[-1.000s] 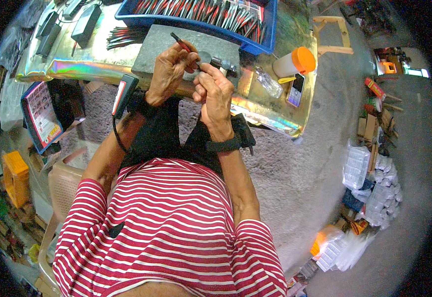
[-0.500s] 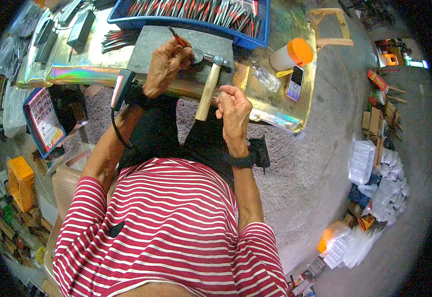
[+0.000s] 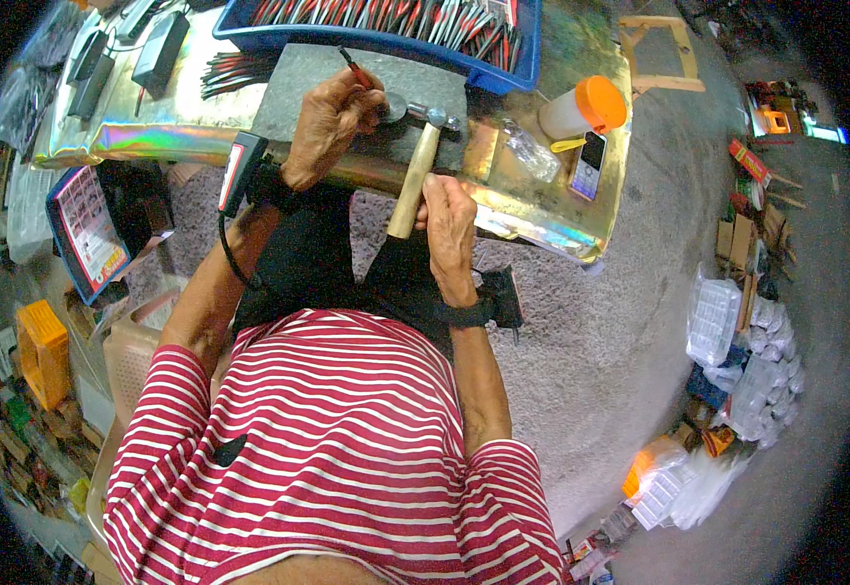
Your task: The person secures metal terminals onto the ends of wires by placing each wire and terminal assembly on a metal block and striking it with a hammer by hand.
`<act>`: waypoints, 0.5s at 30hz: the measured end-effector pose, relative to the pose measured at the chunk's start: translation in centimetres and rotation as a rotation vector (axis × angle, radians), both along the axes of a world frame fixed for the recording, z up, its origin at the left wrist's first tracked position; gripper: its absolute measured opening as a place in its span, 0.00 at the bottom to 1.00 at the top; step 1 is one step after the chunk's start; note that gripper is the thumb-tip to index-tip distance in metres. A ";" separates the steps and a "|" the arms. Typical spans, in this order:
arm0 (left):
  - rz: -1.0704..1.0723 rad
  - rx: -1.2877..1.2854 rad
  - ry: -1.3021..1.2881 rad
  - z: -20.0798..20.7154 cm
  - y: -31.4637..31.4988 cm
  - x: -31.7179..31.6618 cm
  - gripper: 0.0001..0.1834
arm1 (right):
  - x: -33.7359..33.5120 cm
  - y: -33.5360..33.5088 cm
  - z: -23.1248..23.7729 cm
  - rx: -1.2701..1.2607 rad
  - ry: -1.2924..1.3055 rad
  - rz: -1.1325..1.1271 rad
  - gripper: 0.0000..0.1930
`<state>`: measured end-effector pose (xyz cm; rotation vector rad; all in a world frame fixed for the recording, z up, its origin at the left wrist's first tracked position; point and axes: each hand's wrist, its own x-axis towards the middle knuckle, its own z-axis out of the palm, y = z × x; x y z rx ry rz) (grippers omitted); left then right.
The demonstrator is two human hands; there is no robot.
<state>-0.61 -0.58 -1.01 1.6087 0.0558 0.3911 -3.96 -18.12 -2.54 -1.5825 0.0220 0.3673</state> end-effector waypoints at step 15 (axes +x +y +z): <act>-0.047 0.541 -0.222 0.7 0.6 0.3 0.09 | 0.0 1.5 0.3 0.488 0.365 0.075 0.13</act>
